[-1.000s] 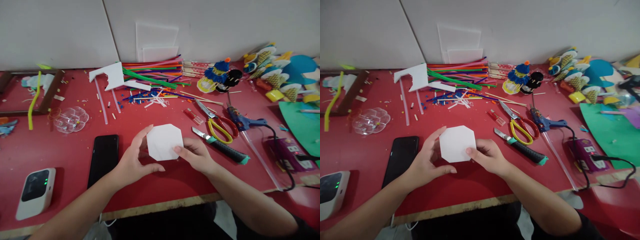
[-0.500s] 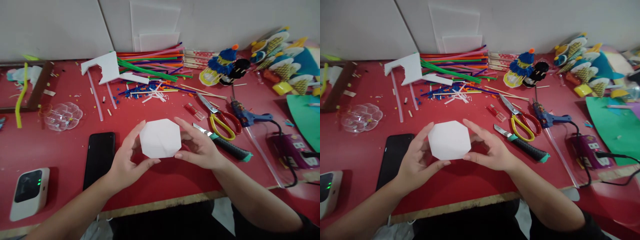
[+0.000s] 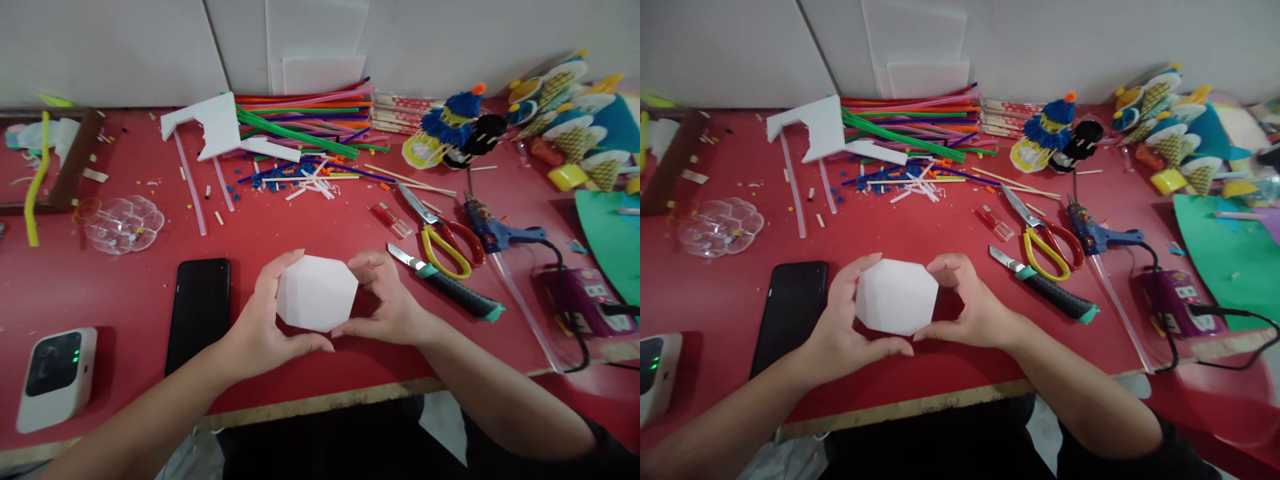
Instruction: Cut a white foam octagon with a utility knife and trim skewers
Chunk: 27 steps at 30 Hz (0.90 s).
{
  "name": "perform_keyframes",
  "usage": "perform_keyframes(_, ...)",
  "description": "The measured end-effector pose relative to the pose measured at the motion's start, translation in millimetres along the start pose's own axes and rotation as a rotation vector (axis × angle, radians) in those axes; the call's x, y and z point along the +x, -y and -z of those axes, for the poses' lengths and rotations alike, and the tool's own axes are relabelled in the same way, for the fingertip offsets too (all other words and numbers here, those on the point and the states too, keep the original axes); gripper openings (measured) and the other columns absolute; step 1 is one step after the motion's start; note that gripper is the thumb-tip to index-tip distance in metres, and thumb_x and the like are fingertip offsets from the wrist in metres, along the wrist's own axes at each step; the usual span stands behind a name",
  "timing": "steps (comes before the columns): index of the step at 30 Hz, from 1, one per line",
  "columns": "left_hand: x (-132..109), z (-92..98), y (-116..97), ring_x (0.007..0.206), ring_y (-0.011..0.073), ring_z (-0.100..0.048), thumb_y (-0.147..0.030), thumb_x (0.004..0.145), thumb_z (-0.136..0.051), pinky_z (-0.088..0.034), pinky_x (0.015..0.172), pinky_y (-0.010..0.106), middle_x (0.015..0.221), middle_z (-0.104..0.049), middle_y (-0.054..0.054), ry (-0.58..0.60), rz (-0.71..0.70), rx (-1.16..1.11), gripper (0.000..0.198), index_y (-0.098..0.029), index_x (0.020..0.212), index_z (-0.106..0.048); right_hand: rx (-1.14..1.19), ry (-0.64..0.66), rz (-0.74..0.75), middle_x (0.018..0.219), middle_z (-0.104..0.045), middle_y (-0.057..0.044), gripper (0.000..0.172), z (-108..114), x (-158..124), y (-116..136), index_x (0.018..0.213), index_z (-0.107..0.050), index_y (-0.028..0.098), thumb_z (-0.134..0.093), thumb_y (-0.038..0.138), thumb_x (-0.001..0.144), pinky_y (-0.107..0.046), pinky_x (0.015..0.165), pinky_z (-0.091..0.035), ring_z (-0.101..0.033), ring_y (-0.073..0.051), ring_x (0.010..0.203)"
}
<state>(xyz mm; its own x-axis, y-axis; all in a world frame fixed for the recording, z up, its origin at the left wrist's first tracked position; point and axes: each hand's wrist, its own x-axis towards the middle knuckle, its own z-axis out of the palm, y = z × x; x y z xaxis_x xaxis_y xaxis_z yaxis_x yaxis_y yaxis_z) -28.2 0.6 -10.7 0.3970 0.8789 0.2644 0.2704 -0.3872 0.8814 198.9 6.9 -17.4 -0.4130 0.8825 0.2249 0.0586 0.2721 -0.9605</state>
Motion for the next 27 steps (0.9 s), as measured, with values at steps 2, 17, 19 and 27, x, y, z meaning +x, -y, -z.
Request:
perform_keyframes(2, 0.9, 1.3, -1.7, 0.128, 0.0311, -0.057, -0.046, 0.068, -0.088, -0.054, 0.104, 0.046, 0.147, -0.046, 0.012, 0.015, 0.013, -0.007, 0.107, -0.036, 0.153, -0.025, -0.001, -0.005, 0.003, 0.107, -0.064, -0.004, 0.073, -2.2, -0.7, -1.4, 0.119, -0.035, 0.030, -0.088, 0.037, 0.070, -0.032, 0.077, -0.058, -0.070, -0.019, 0.093)
perform_keyframes(17, 16.6, 5.4, -2.9, 0.071, 0.0096, -0.064, -0.025, 0.080, -0.075, -0.054, 0.057, 0.019, 0.095, -0.063, -0.002, -0.090, 0.424, -0.494, 0.039, -0.026, 0.102, -0.043, 0.166, -0.100, -0.181, 0.098, -0.074, -0.002, 0.038, 10.7, 5.0, 12.0, 0.128, -0.061, 0.027, -0.069, 0.026, 0.091, -0.026, 0.068, -0.061, -0.072, -0.014, 0.081)
perform_keyframes(19, 15.4, 5.0, -2.8, 0.079, 0.0139, -0.068, -0.026, 0.079, -0.075, -0.057, 0.061, 0.023, 0.101, -0.066, 0.001, 0.025, 0.413, -0.392, 0.043, -0.026, 0.111, -0.046, 0.166, -0.168, -0.265, 0.090, -0.075, -0.002, 0.028, 12.1, 7.9, 12.6, 0.114, -0.067, 0.023, -0.072, 0.029, 0.087, -0.026, 0.063, -0.060, -0.071, -0.013, 0.070)
perform_keyframes(27, 11.8, 0.1, -1.6, 0.089, 0.0230, -0.073, -0.035, 0.084, -0.072, -0.064, 0.067, 0.034, 0.111, -0.072, 0.009, 0.108, 0.470, -0.397, 0.055, -0.026, 0.133, -0.048, 0.113, -0.281, -0.352, 0.074, -0.072, -0.001, 0.020, 12.9, 10.6, 11.5, 0.090, -0.071, 0.020, -0.072, 0.039, 0.087, -0.029, 0.059, -0.058, -0.067, -0.013, 0.061)
